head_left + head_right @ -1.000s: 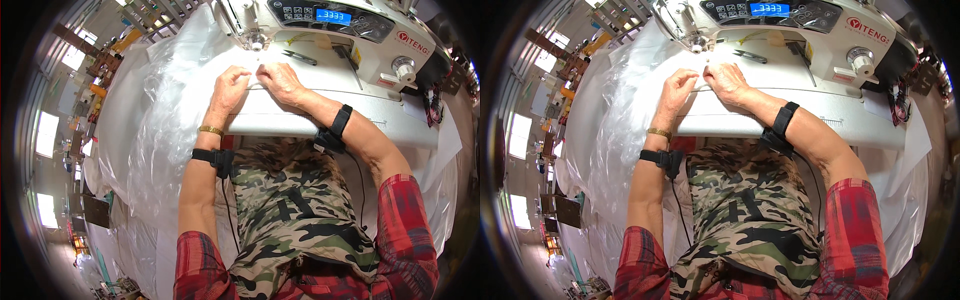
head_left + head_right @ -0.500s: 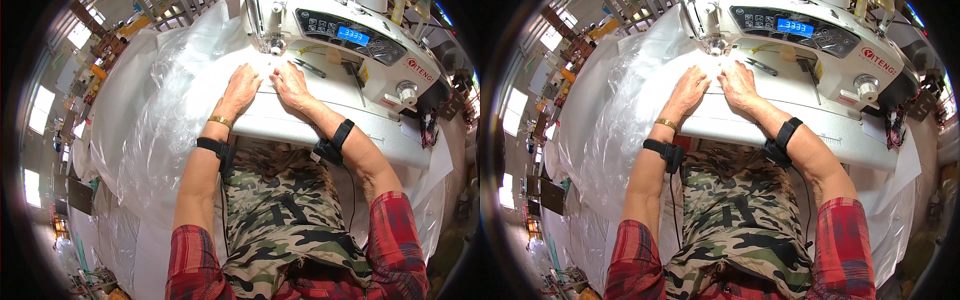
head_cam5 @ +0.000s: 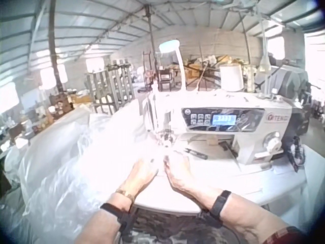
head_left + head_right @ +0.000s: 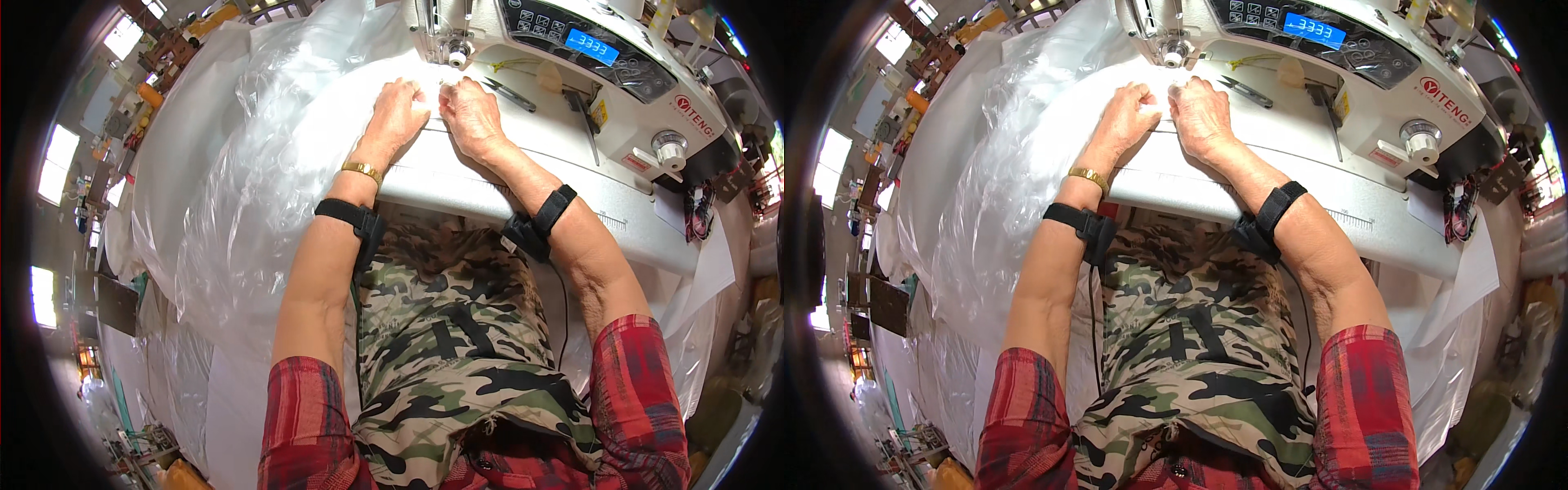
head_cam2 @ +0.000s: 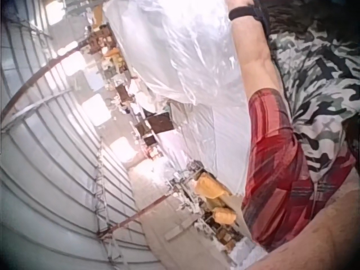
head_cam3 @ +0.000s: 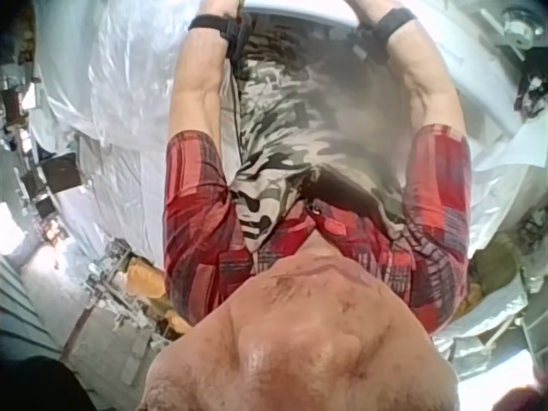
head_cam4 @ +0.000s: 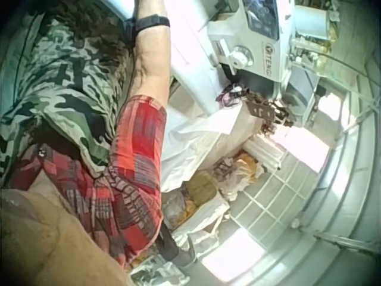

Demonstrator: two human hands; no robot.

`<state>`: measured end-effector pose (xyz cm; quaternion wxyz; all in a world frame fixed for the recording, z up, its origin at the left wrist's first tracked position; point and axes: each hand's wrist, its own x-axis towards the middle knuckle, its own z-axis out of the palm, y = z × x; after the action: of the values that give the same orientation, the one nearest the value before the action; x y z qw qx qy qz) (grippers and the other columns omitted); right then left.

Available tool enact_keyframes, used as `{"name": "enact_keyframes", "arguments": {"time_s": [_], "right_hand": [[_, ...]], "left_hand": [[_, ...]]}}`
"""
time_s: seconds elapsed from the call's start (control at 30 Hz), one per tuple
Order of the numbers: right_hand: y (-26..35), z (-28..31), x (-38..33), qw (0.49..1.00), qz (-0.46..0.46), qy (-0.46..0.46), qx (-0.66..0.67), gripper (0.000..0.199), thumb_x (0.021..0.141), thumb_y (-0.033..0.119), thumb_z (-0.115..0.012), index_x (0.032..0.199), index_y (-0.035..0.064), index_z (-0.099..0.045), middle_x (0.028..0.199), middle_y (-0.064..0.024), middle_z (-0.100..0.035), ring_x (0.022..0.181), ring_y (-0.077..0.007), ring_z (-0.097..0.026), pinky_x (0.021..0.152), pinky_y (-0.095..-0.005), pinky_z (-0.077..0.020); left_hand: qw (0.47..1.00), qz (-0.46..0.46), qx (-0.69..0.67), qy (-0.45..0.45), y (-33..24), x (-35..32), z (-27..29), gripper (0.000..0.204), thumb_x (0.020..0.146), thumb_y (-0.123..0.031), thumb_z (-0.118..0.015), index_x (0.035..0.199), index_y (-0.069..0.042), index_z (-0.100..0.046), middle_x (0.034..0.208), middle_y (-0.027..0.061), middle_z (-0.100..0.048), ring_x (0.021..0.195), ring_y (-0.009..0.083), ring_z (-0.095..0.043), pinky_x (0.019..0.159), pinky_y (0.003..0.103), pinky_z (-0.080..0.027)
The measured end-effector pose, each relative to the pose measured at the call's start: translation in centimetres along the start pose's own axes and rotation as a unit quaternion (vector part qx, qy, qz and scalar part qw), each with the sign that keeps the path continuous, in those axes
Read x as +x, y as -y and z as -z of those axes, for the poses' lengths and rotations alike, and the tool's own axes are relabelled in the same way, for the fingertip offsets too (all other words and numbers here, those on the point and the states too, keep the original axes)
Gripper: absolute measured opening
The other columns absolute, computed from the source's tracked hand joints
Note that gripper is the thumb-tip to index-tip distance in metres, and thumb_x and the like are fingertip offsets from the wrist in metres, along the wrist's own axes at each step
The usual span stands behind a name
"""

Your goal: Sew large white plastic sheets together using an industrial sewing machine.

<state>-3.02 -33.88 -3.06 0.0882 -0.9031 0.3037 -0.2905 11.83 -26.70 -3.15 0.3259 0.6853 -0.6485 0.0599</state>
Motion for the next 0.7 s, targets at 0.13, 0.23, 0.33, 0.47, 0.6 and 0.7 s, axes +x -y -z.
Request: {"name": "enact_keyframes", "arguments": {"time_s": [0.13, 0.23, 0.33, 0.47, 0.6, 0.7], "right_hand": [[-0.1, 0.0, -0.8, 0.997, 0.056, -0.040, -0.016, 0.010, 0.080, 0.012, -0.063, 0.086, 0.0075, -0.069, 0.091, -0.0123, -0.062, 0.097, -0.0297, -0.060, 0.078, -0.0449, -0.0482], [-0.2, 0.7, -1.4, 0.994, 0.096, -0.014, -0.042, 0.012, 0.081, 0.013, -0.061, 0.086, 0.0066, -0.069, 0.092, -0.0120, -0.063, 0.097, -0.0287, -0.060, 0.076, -0.0434, -0.0491], [0.1, 1.1, -1.7, 0.992, 0.113, 0.006, -0.056, 0.013, 0.081, 0.013, -0.060, 0.086, 0.0062, -0.070, 0.093, -0.0116, -0.062, 0.097, -0.0281, -0.060, 0.076, -0.0427, -0.0491], [-0.1, 1.7, -1.8, 0.992, 0.109, 0.041, -0.058, 0.015, 0.083, 0.015, -0.058, 0.086, 0.0061, -0.069, 0.096, -0.0102, -0.062, 0.099, -0.0272, -0.059, 0.079, -0.0431, -0.0474], [0.5, 2.0, -2.0, 0.990, 0.103, 0.073, -0.068, 0.016, 0.085, 0.015, -0.055, 0.087, 0.0058, -0.069, 0.099, -0.0109, -0.061, 0.101, -0.0268, -0.057, 0.084, -0.0439, -0.0446], [0.5, 2.1, -2.1, 0.986, 0.118, 0.053, -0.103, 0.017, 0.086, 0.014, -0.054, 0.090, 0.0053, -0.068, 0.100, -0.0123, -0.061, 0.103, -0.0275, -0.057, 0.086, -0.0443, -0.0441]], "left_hand": [[0.994, 0.064, -0.090, -0.004, 0.3, 0.2, -0.5, 0.019, 0.073, -0.010, -0.067, 0.088, 0.001, -0.064, 0.091, 0.0156, -0.065, 0.085, 0.0296, -0.063, 0.077, 0.037, -0.050], [0.992, 0.078, -0.096, -0.013, -0.2, 0.0, -0.6, 0.012, 0.073, -0.006, -0.065, 0.083, 0.001, -0.064, 0.090, 0.0142, -0.065, 0.084, 0.0276, -0.063, 0.077, 0.035, -0.051], [0.997, 0.021, -0.051, -0.058, -0.7, -0.5, -0.4, 0.004, 0.075, -0.003, -0.064, 0.078, 0.000, -0.064, 0.087, 0.0129, -0.064, 0.085, 0.0281, -0.062, 0.077, 0.036, -0.051], [0.989, -0.107, 0.102, -0.021, -1.5, -1.3, 0.5, 0.004, 0.079, -0.001, -0.061, 0.076, -0.001, -0.064, 0.079, 0.0118, -0.060, 0.086, 0.0294, -0.060, 0.079, 0.038, -0.051], [0.982, -0.141, 0.122, 0.000, -1.3, -1.9, 1.2, 0.005, 0.080, 0.000, -0.060, 0.078, 0.000, -0.064, 0.083, 0.0122, -0.059, 0.088, 0.0290, -0.060, 0.079, 0.038, -0.051], [0.976, -0.160, 0.146, 0.008, -1.3, -2.0, 1.4, 0.006, 0.080, -0.001, -0.059, 0.078, 0.000, -0.064, 0.090, 0.0134, -0.059, 0.092, 0.0297, -0.059, 0.082, 0.039, -0.051]]}}
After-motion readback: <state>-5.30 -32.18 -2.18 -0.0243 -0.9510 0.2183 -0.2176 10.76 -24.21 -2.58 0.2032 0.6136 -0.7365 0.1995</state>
